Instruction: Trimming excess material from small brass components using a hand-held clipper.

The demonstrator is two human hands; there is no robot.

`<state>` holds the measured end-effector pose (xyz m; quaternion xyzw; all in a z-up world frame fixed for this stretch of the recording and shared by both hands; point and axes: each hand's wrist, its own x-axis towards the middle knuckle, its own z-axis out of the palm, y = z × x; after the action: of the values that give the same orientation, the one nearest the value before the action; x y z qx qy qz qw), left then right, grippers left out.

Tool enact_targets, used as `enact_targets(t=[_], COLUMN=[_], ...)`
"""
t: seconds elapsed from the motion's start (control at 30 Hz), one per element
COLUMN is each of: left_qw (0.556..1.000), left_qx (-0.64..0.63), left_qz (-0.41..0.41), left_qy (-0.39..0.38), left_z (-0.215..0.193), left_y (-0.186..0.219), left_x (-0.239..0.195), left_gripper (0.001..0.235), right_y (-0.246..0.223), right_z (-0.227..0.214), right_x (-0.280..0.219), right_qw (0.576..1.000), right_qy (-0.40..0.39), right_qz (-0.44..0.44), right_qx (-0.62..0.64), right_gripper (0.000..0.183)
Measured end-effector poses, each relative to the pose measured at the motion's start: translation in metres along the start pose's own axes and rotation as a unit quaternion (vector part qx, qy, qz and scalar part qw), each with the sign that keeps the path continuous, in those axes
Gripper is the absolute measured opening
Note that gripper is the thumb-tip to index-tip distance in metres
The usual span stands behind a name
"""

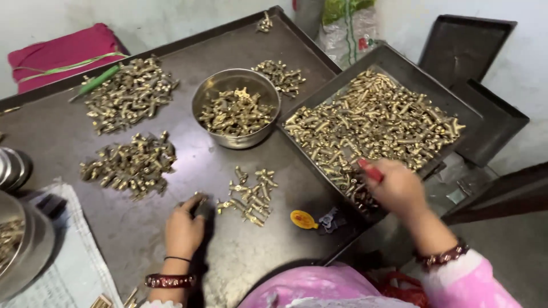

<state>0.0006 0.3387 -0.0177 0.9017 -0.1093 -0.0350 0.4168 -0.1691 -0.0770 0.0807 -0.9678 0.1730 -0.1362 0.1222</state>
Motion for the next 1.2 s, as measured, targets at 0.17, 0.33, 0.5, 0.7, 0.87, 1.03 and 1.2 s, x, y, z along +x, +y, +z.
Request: enact_targets(t=[0.17,0.33,0.5,0.7,0.87,1.03,1.2], left_qw=[0.983,0.985,0.999,0.949,0.929,0.849,0.765], left_qx=[0.176,0.169,0.042,-0.271,-0.313,-0.477,-0.588], left_qz=[-0.048,-0.032,-0.021,0.021,0.084,-0.061,-0.106], left_qy=[-0.019,0.026,0.018,-0.16,-0.177,-0.219,-0.24], left_z=[0.009,0.002,-0.004,0.008,0.014,0.012,0.01], left_y=[-0.011,0.001,0.046,0.154,0.154,0.133,0.108], left_x=[0.007,0.0,-0.02,-0.07,-0.095,-0.109,-0.119], left_gripper=[0.03,0.059,0.055,0.05,0.032,0.029,0.037], right_y=[0.083,0.08,0.061,-0.057,-0.116,-0.131,-0.18], right_z=[0.026,0.045,0.031,-0.024,-0.021,-0.019,-0.04], right_x=[0.029,0.04,0.044,0.01,-0.033,-0.061,-0.072], right_qw=[0.972,0.942,0.936,0.964,0.92,0.899,0.888], right_qy=[-0.133,-0.263,-0.272,-0.116,-0.127,-0.153,-0.008], right_qz=[-0.016,-0.106,-0.123,-0.223,-0.269,-0.038,-0.253], right_qx=[-0.193,-0.177,-0.185,0.09,0.254,0.408,0.383], right_gripper=[0.019,0.026,0.029,0.029,0.028,0.021,0.033])
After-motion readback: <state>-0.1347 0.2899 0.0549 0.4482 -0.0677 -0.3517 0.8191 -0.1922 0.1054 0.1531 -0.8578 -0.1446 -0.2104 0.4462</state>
